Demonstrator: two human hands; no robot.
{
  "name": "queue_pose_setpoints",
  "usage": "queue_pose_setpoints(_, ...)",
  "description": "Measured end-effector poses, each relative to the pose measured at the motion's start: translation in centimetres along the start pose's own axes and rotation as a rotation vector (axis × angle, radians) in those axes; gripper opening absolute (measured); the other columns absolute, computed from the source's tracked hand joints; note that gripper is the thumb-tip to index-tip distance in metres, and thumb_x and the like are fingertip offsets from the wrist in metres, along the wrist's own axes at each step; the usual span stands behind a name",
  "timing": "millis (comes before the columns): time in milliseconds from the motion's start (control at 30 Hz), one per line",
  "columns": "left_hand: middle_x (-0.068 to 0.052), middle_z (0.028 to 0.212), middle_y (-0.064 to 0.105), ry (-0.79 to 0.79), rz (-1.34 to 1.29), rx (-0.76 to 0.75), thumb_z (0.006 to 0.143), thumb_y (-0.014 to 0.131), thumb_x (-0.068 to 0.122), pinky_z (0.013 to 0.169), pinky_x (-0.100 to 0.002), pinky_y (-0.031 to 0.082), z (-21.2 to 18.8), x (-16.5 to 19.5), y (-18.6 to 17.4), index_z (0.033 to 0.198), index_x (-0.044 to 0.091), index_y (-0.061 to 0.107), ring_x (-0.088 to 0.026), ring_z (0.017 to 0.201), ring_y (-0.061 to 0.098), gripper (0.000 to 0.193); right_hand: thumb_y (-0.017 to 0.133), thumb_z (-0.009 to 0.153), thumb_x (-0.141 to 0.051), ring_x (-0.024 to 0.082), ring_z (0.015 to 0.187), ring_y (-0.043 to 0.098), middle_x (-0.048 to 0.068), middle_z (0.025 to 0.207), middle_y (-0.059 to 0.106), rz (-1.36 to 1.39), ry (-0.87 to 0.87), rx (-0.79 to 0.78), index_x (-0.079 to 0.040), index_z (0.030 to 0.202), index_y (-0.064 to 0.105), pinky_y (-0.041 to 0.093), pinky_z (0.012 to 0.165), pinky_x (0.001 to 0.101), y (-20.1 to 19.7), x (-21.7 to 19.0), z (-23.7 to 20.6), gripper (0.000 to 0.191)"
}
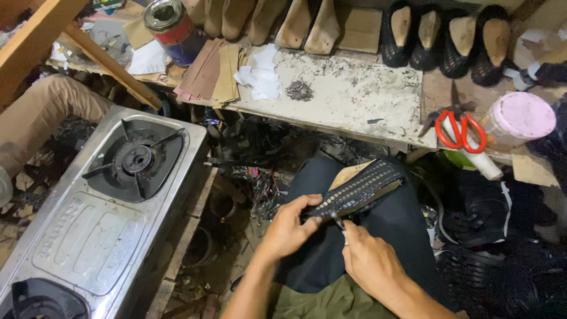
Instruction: The person attaches a black woven shoe upper to a wooden shoe last. They position the upper, then repeatedly use a hammer to drive nails along the perimeter to secure it. The person rotates the last to work around the edges and continues hammering until the upper is fully attached.
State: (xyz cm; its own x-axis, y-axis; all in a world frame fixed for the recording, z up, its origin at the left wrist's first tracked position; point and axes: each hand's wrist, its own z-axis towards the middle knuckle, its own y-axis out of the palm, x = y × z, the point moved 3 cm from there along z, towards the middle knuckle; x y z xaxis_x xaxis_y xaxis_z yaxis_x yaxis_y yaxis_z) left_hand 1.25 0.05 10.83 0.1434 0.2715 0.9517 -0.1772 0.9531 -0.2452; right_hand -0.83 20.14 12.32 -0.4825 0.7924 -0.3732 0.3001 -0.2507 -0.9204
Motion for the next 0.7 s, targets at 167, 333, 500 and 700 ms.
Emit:
queue_pose_setpoints(167, -0.014, 0.097, 0.068, -0.091, 0.295, -0.063, 0.092, 0.072, 0.033, 0.082, -0.042, 0.053, 2.3, 1.3, 0.0, 0.123, 0.013, 0.072, -0.034, 0.095, 0.068, 0.037, 0.059, 0.088, -0.014, 0.043, 0.072, 0.071, 0.023, 0.095, 0.069, 0.021, -0.009, 0.046, -0.002, 0.133, 0.055, 0.058, 0.064, 0.0513, 1.1, -0.3, 0.3, 0.047)
queue_pose_setpoints(333, -0.013, 0.092, 0.067, -0.021, 0.399, -0.065, 0.095, 0.066, 0.033, 0.072, -0.048, 0.052, 2.4, 1.8, 1.2, 0.124, 0.019, 0.072, -0.038, 0.085, 0.067, 0.032, 0.063, 0.085, -0.012, 0.044, 0.075, 0.070, 0.022, 0.090, 0.071, 0.190, -0.136, 0.117, -0.001, 0.127, 0.060, 0.055, 0.063, 0.0514, -0.7, 0.6, 0.1, 0.044)
queue_pose_setpoints(500, -0.015, 0.103, 0.069, 0.059, 0.468, -0.084, 0.099, 0.061, 0.024, 0.074, -0.050, 0.054, 2.2, 1.3, 1.2, 0.131, 0.016, 0.066, -0.041, 0.089, 0.067, 0.034, 0.065, 0.094, -0.021, 0.030, 0.066, 0.072, 0.015, 0.090, 0.075, 0.594, 0.013, 0.126, -0.005, 0.132, 0.062, 0.061, 0.058, 0.0412, -2.7, 1.0, -1.6, 0.041)
queue_pose_setpoints(700, -0.019, 0.117, 0.067, -0.018, 0.408, -0.239, 0.096, 0.054, 0.015, 0.086, -0.049, 0.053, 2.1, 0.6, 0.6, 0.146, 0.011, 0.054, -0.043, 0.100, 0.066, 0.050, 0.068, 0.097, -0.020, 0.041, 0.071, 0.069, 0.019, 0.074, 0.071, 0.070, -0.021, 0.076, -0.002, 0.097, 0.066, 0.051, 0.060, 0.0476, -1.2, -0.4, 1.4, 0.018)
